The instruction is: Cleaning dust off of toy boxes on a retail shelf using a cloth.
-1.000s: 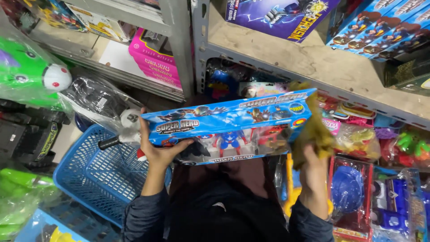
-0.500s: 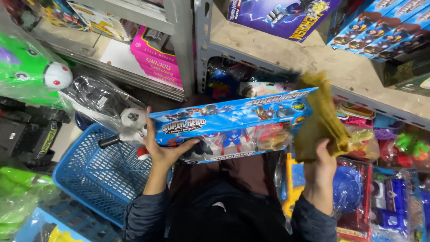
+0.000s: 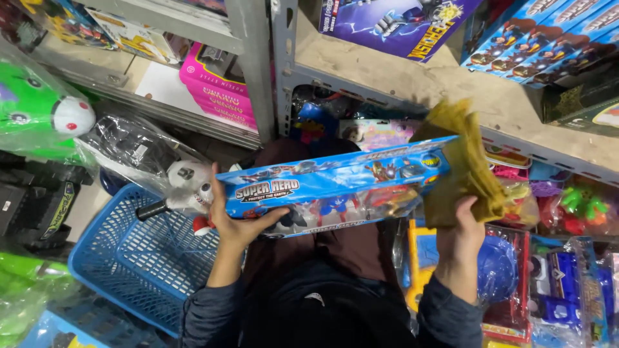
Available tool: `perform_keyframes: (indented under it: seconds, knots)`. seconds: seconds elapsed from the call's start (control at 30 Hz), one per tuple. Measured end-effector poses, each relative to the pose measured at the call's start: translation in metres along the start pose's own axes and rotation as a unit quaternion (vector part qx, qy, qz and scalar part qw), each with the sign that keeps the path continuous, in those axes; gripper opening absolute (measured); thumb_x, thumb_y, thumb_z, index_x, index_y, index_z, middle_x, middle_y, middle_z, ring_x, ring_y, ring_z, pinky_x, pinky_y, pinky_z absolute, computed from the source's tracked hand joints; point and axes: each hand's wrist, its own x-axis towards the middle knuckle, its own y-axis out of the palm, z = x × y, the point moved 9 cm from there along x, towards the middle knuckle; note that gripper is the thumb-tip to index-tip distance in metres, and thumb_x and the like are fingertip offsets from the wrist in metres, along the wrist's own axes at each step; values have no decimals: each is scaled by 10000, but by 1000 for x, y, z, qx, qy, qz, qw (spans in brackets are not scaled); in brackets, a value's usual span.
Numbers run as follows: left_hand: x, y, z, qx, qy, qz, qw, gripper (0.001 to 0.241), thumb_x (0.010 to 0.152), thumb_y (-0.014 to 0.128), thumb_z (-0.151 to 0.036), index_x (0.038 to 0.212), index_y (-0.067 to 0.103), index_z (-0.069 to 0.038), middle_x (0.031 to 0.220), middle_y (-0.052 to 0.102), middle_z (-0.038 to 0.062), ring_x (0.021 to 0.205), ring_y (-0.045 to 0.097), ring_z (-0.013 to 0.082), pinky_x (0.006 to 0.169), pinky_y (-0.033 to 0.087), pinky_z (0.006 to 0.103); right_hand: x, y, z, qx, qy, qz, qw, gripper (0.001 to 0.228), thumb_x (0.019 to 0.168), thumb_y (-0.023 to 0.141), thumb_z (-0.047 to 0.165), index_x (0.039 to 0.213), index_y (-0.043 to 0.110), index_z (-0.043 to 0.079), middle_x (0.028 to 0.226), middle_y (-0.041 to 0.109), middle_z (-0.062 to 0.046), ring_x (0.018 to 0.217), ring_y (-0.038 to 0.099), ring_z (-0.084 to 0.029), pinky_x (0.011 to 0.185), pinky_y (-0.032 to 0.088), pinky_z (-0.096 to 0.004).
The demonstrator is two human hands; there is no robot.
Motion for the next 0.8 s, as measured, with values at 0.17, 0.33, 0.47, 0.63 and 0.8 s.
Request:
perform_keyframes:
  seconds: [0.17, 0.33, 0.47, 0.63, 0.8]
  knots:
    - [-2, -6, -2, 31, 27, -26, 999, 1358, 581, 1026, -275, 1602, 208, 91, 1205, 687, 179, 1050, 715, 254, 973, 580, 363, 19, -46, -84, 40, -71, -29, 996, 503, 1104, 605, 272, 1515, 481, 9, 1427, 574, -34, 1283, 569, -155, 1132, 453, -340]
    - [1, -5, -1, 18, 10, -12, 1000, 1354, 601, 1025, -280, 1599, 197, 109, 1184, 695, 165, 1040, 722, 244, 965, 586, 350, 8, -43, -77, 0, 70, -68, 995, 533, 1026, 603, 317, 1470, 496, 42, 1342, 609, -54, 1187, 599, -194, 1017, 488, -355]
    - [-6, 0, 2, -6, 1, -1, 1000, 1357, 613, 1028, -294, 1595, 184, 112, 1155, 699, 143, 1032, 730, 226, 950, 593, 335, -10, 29, 31, 29, -26, 10, 999, 517, 1006, 582, 352, 1436, 471, 87, 1306, 611, -28, 1186, 623, -191, 1020, 521, -375]
    - [-4, -5, 1, 23, 15, -15, 1000, 1365, 582, 1032, -286, 1597, 204, 97, 1171, 688, 158, 1028, 712, 240, 962, 576, 349, 22, -36, -78, 30, -74, -19, 997, 506, 1057, 632, 360, 1447, 485, 74, 1266, 598, -13, 1150, 587, -176, 1010, 485, -362]
    - [-1, -7, -1, 16, 31, -21, 999, 1356, 588, 1025, -279, 1606, 207, 89, 1217, 683, 174, 1054, 717, 252, 983, 579, 360, 24, -36, -95, 87, 63, 20, 994, 411, 1126, 659, 337, 1398, 505, 70, 1190, 577, -14, 1102, 556, -182, 982, 458, -354]
